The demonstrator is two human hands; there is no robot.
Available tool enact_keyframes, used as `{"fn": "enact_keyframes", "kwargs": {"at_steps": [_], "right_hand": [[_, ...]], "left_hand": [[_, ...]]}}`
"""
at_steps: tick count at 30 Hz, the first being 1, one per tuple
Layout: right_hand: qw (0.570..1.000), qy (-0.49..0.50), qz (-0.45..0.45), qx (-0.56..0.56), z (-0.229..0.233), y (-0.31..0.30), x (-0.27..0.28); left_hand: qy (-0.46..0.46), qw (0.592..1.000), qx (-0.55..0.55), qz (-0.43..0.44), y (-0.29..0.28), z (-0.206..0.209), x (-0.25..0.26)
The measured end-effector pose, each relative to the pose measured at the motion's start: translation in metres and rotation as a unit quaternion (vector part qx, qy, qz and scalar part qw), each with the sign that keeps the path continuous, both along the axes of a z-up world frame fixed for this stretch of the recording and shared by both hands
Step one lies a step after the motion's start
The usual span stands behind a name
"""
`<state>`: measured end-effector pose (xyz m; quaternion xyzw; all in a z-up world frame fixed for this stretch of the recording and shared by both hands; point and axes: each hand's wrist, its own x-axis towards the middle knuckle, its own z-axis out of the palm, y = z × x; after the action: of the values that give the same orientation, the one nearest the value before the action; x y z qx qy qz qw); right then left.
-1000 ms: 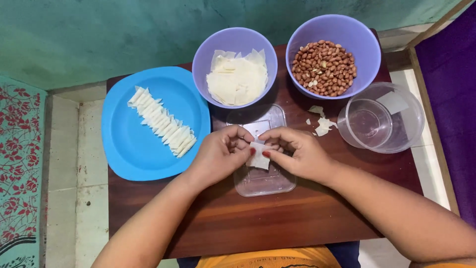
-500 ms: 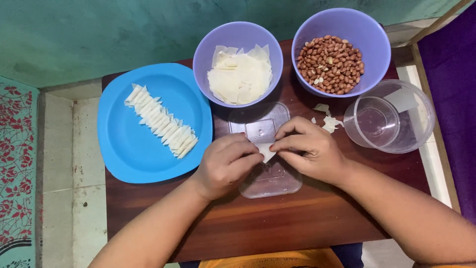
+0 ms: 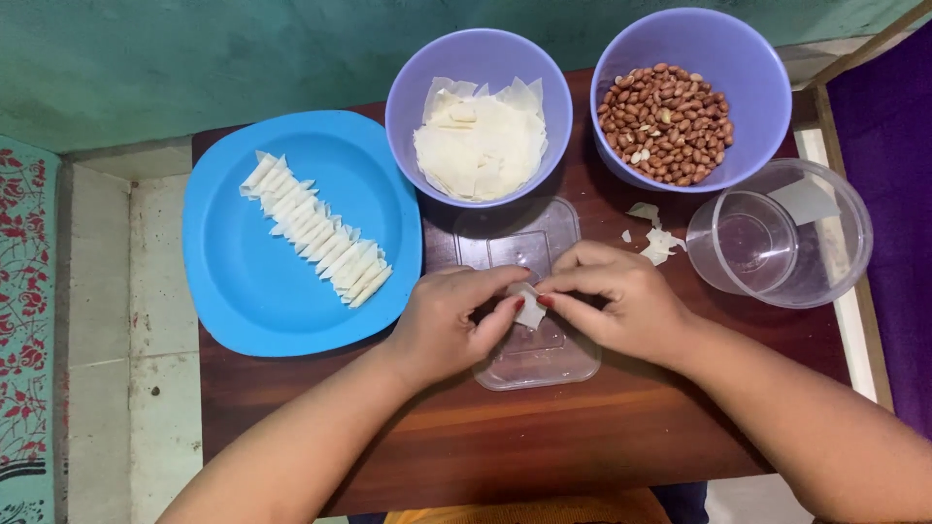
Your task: A person manually assembles peanut rolls by placing a peanut on a small wrapper and rolling it up.
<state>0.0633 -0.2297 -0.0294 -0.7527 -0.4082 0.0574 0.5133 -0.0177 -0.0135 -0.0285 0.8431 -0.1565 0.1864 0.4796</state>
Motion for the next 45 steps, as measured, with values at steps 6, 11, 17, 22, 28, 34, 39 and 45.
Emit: {"fn": "enact_keyframes", "kwargs": {"at_steps": [6, 11, 17, 22, 28, 34, 39, 45], "right_hand": [[0.99, -0.09, -0.032, -0.108, 0.008, -0.001, -0.005], [0.985, -0.115, -0.047, -0.123, 0.002, -0.003, -0.004], [0.98, -0.135, -0.007, -0.149, 0.0, -0.005, -0.003], [0.98, -0.148, 0.0, -0.135, -0.001, -0.004, -0.002], [0.985, -0.142, -0.016, -0.092, 0.001, -0.007, -0.002], [0.986, -0.141, -0.065, -0.053, 0.027, -0.031, 0.0], [0.969, -0.088, -0.224, -0.051, 0.087, -0.071, 0.01], [0.928, -0.243, -0.204, -0.198, 0.121, -0.083, 0.049]], "left_hand": [[-0.049, 0.995, 0.073, 0.056, -0.005, -0.001, 0.001], [-0.097, 0.983, 0.15, 0.036, -0.004, 0.002, 0.0], [-0.137, 0.973, 0.188, 0.006, -0.006, 0.002, -0.001], [-0.147, 0.972, 0.182, -0.024, -0.008, 0.005, 0.0], [-0.18, 0.97, 0.162, -0.01, -0.013, -0.002, 0.0], [-0.219, 0.963, 0.158, -0.008, -0.019, -0.012, 0.0], [-0.161, 0.966, 0.19, -0.068, -0.016, 0.016, -0.005], [-0.15, 0.968, 0.192, -0.067, -0.017, 0.011, -0.005]]}}
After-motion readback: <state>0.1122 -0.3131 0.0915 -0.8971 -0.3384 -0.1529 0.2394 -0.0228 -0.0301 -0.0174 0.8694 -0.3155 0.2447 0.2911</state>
